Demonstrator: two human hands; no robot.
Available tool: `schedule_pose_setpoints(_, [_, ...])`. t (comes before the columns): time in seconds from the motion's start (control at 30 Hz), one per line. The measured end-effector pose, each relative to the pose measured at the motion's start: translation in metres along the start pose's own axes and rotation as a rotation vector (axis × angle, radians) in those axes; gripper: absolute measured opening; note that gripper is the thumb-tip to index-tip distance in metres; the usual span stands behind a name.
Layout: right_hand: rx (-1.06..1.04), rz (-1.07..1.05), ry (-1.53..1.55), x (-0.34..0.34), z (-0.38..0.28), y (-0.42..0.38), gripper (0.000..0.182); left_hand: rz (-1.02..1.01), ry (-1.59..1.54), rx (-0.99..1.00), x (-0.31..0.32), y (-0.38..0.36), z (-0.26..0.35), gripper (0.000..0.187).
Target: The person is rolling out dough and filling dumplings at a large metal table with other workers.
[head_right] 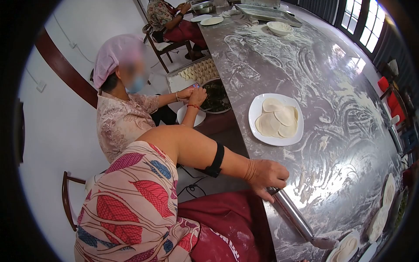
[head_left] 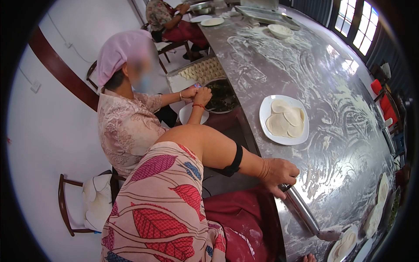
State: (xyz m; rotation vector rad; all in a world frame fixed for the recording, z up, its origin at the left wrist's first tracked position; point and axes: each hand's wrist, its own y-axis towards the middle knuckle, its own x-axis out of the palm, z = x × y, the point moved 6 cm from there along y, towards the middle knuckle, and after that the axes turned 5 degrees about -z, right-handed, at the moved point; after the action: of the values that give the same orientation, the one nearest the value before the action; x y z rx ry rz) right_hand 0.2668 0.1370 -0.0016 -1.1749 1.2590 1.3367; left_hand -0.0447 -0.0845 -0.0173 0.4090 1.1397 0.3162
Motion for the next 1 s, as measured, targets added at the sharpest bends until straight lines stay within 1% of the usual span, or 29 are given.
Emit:
schedule_pose_setpoints(0.63, [0.013, -0.025, -0.018, 0.0022, 0.0007, -0.0005, 0.079, 0.002, -0.009, -0.008, -0.002, -0.0003, 0.0012, 0.046])
schedule_pose_setpoints(1.0, [-0.005, -0.003, 0.001, 0.0017, -0.0001, 0.001, 0.079, 0.019, -0.001, 0.004, -0.0015, -0.0005, 0.0012, 0.046])
